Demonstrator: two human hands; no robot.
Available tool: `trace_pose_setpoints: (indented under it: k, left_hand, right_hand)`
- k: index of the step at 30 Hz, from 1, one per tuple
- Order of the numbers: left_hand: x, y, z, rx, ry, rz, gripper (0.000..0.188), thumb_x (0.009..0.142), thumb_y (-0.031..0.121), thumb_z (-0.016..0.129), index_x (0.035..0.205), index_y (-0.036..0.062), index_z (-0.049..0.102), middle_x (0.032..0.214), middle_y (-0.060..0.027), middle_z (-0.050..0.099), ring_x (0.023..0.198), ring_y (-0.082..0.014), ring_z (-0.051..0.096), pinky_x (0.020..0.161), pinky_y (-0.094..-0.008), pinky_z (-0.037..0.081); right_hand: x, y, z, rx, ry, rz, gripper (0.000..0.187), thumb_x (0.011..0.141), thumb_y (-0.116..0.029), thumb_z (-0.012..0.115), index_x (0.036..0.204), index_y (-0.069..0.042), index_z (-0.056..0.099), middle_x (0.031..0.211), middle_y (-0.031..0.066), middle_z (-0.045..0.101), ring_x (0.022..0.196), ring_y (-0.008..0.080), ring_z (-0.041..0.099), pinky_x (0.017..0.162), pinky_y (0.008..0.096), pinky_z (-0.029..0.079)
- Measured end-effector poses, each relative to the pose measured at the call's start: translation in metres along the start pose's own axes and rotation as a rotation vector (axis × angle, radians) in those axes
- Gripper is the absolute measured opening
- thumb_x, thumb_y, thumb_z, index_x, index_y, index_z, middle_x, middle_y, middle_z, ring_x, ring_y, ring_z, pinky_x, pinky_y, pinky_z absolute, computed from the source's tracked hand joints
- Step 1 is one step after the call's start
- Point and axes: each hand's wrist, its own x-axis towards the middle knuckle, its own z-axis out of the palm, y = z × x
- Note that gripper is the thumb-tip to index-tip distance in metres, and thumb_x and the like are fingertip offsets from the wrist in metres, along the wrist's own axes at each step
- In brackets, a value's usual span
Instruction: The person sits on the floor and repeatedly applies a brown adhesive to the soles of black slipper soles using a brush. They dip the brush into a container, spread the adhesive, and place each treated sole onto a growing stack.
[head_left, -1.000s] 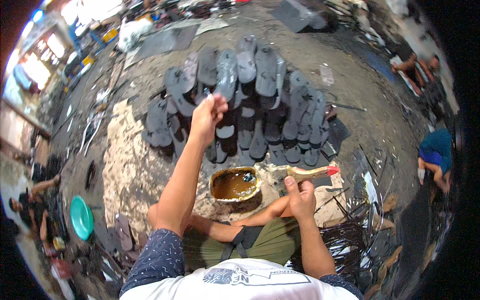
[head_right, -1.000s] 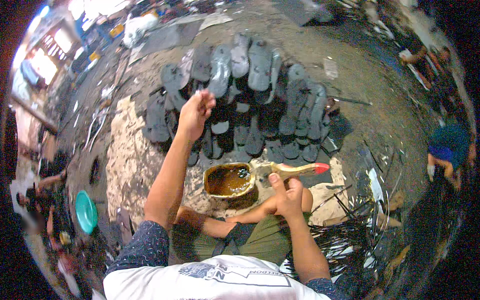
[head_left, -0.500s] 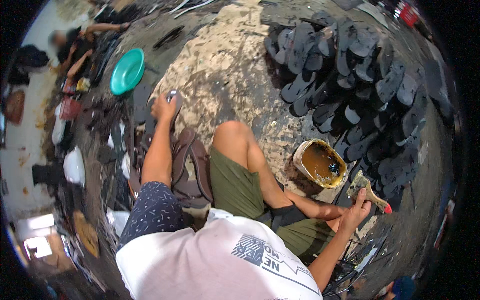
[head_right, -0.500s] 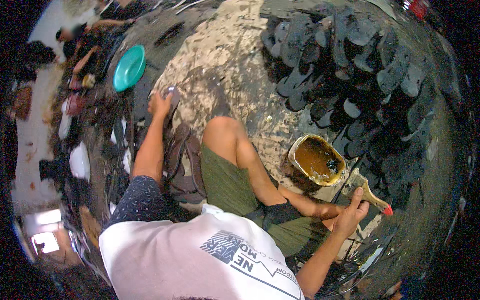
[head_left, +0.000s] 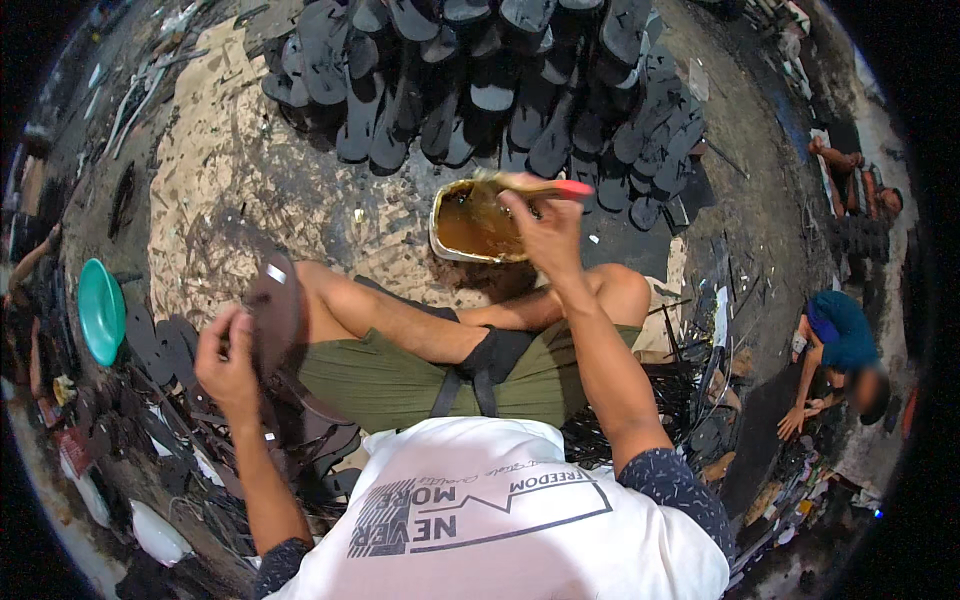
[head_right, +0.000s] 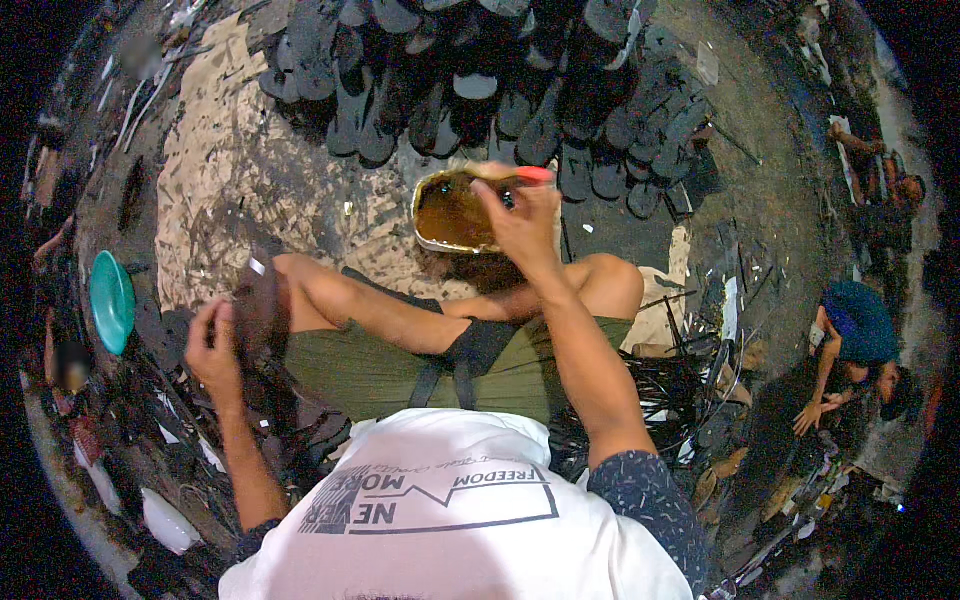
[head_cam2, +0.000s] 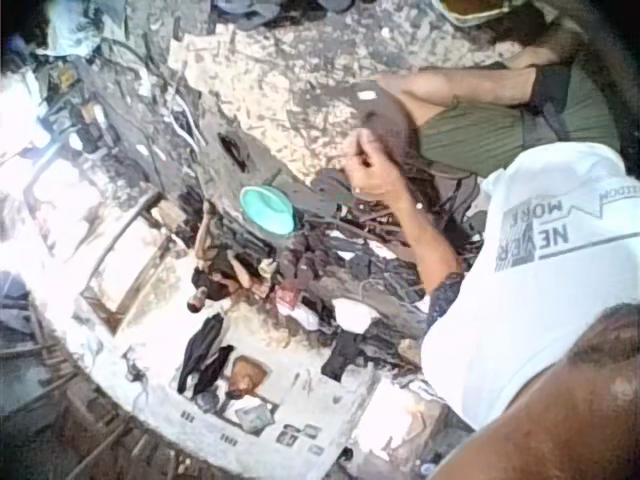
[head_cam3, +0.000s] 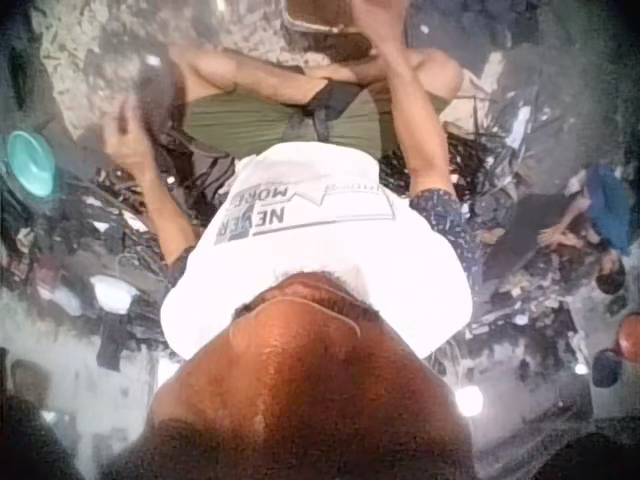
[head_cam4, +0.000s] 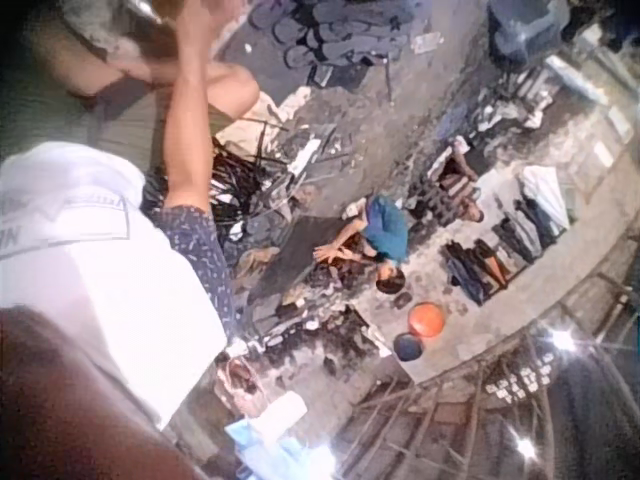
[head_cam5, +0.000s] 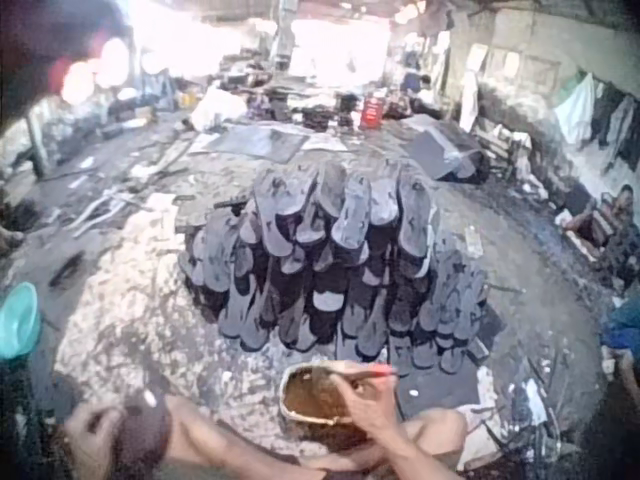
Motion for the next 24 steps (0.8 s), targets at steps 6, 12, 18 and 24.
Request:
trace_pose_setpoints:
  k: [6,12,18,24]
  left_hand:
    - [-0.028,0.021,0.042,0.352,-0.154,0.462,0.094,0.076,0.037,0.089,0.152,0.0046,0.043,0.147,-0.0167,0.051,0.133,-0.0296,0.050,0.106,-0.0393,0.043]
    - [-0.012,0.073,0.046,-0.848,-0.382,-0.345,0.067,0.090,0.055,0.070,0.126,-0.0006,0.060,0.108,-0.0123,0.071,0.096,-0.0267,0.071,0.087,-0.0401,0.059]
    - [-0.056,0.146,0.114,-1.695,-0.465,-0.635,0.070,0.099,0.060,0.055,0.142,0.0057,0.049,0.130,-0.0103,0.062,0.115,-0.0254,0.064,0.102,-0.0411,0.052]
    - [-0.052,0.143,0.115,-1.696,-0.643,-0.405,0.069,0.100,0.063,0.050,0.142,0.0089,0.052,0.138,-0.0082,0.060,0.123,-0.0248,0.059,0.109,-0.0426,0.046]
  right_hand:
    - [-0.018,0.037,-0.100,-0.639,-0.244,-0.155,0.030,0.084,-0.035,0.077,0.105,-0.014,0.075,0.107,0.0071,0.071,0.097,0.0264,0.063,0.075,0.0459,0.047]
    - [0.007,-0.082,-0.092,0.567,0.261,0.300,0.038,0.093,-0.033,0.076,0.114,-0.001,0.070,0.111,0.0061,0.072,0.103,0.0162,0.064,0.091,0.0326,0.051]
    - [-0.031,-0.155,0.001,0.545,-0.004,0.080,0.028,0.094,-0.021,0.072,0.112,-0.001,0.070,0.109,0.0164,0.068,0.107,0.0324,0.064,0.094,0.0420,0.049]
    - [-0.011,-0.144,0.000,0.258,0.065,-0.301,0.021,0.091,-0.018,0.071,0.107,-0.005,0.069,0.108,0.0159,0.067,0.101,0.0345,0.064,0.090,0.0431,0.050]
